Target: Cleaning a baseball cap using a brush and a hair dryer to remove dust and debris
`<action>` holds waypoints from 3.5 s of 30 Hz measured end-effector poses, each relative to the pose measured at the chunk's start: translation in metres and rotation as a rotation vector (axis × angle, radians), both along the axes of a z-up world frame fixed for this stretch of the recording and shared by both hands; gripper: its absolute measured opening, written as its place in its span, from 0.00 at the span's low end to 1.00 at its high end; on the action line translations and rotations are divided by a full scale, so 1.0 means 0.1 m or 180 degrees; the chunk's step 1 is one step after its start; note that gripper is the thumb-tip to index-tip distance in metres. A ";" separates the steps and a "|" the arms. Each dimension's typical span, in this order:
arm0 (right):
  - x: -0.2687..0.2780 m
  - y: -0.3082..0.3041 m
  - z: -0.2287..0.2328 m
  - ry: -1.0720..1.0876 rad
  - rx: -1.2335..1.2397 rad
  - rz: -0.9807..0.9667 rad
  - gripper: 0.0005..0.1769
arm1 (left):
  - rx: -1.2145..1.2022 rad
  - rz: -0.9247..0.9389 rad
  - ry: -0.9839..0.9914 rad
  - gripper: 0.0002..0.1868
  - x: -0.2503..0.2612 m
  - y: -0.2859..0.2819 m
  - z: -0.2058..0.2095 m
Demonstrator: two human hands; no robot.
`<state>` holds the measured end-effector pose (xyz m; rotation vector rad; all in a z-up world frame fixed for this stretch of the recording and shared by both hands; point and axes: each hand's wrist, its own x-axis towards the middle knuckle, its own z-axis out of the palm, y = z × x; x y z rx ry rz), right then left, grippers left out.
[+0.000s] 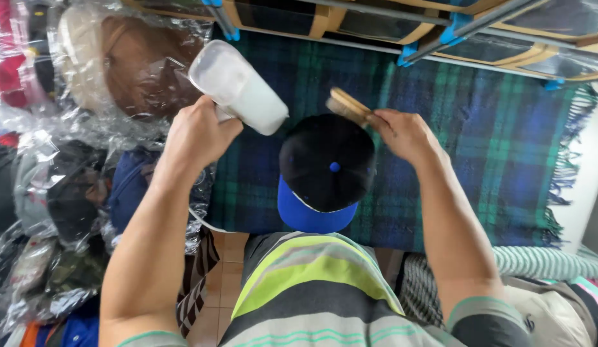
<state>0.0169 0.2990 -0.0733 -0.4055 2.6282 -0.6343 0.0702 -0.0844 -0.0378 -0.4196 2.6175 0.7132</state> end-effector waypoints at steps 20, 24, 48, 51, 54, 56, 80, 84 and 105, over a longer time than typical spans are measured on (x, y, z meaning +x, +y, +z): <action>0.91 0.63 -0.49 -0.1113 -0.1046 -0.2625 0.20 | 0.0216 -0.1504 -0.0017 0.24 -0.74 1.07 0.72; 0.99 0.72 -0.41 -0.0822 -0.1208 -0.2515 0.18 | 0.0957 -0.0456 -0.0929 0.24 -0.74 0.67 0.80; -0.49 -0.05 -0.89 0.0088 0.0225 -0.0691 0.21 | 0.0699 -0.0099 0.0502 0.17 0.75 0.61 0.66; -0.11 0.17 -0.89 0.0389 -0.0405 -0.0991 0.20 | 0.0313 -0.0654 0.0819 0.19 0.62 0.72 0.44; 0.21 0.15 -0.60 0.0110 -0.0358 -0.1310 0.19 | -0.0055 -0.0909 0.1337 0.20 0.40 0.78 0.40; 0.35 0.31 -0.66 0.0160 -0.0500 -0.1365 0.19 | -0.0308 -0.1109 0.1607 0.20 0.51 0.86 0.44; 0.72 0.67 -0.33 0.0552 -0.0940 -0.1409 0.12 | 0.1789 0.0597 -0.0905 0.22 -0.38 -0.04 -0.77; 0.64 0.23 0.56 0.0539 -0.1038 -0.0100 0.12 | 0.2386 0.1093 -0.0982 0.21 0.18 -0.22 -1.21; 0.53 0.22 -0.56 -0.0158 -0.1509 -0.2118 0.25 | 0.0516 -0.0492 0.1005 0.15 0.53 1.00 0.64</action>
